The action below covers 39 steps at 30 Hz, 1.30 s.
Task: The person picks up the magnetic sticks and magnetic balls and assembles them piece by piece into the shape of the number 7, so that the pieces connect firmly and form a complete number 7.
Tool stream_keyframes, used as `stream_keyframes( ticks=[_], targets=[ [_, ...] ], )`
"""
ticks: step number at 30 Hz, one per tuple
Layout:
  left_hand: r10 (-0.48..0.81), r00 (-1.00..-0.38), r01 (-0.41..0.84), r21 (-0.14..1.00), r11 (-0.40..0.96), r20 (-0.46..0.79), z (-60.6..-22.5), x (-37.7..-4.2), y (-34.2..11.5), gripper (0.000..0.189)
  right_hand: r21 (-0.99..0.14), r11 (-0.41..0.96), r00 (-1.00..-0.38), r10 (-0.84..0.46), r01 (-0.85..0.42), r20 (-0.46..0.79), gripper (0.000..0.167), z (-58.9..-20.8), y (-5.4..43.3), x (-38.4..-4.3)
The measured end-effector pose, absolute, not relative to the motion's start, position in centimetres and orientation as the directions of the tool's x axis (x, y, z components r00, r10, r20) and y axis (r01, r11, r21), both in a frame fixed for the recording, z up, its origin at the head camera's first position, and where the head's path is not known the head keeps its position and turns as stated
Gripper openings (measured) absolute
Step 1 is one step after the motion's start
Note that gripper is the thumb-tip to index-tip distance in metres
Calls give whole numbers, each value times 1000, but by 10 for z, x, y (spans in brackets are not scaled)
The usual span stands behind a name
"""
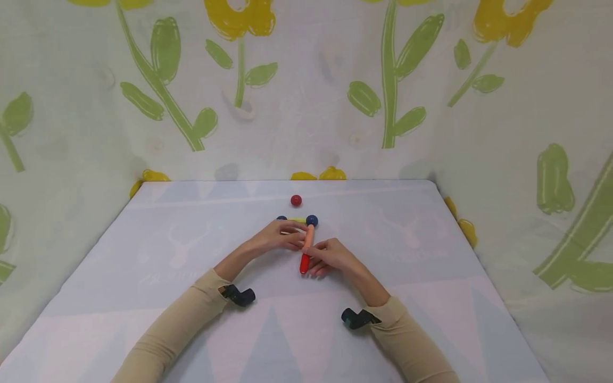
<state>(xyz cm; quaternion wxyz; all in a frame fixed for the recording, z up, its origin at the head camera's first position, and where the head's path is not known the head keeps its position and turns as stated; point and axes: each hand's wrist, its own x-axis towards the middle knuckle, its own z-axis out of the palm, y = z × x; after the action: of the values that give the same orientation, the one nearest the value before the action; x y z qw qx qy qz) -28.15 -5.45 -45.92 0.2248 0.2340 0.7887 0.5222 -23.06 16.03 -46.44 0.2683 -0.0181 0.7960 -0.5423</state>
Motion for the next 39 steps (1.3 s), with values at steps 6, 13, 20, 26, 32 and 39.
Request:
stream_keyframes(
  ticks=[6,13,20,26,32,39],
  targets=[
    [571,-816,177,904,390,-87,-449,-282,-68,35,-863,411,-855,-291,294,-430,44,-463,158,-230],
    [504,-862,217,869,445,-43,-438,-292,-82,36,-857,414,-852,-283,306,-440,46,-463,159,-231],
    [461,-887,239,865,442,9,-430,-305,-92,37,-858,416,-857,-278,300,-435,45,-464,159,-232],
    [423,-906,208,870,447,0,-435,-314,-96,38,-855,415,-851,-279,312,-446,46,-464,157,-231],
    [376,-927,183,868,463,-5,-439,-319,-96,38,-861,411,-851,-294,299,-436,44,-465,157,-230],
    [324,-945,135,865,483,-33,-440,-326,-96,36,-868,394,-850,-300,302,-432,45,-465,158,-230]
  ],
)
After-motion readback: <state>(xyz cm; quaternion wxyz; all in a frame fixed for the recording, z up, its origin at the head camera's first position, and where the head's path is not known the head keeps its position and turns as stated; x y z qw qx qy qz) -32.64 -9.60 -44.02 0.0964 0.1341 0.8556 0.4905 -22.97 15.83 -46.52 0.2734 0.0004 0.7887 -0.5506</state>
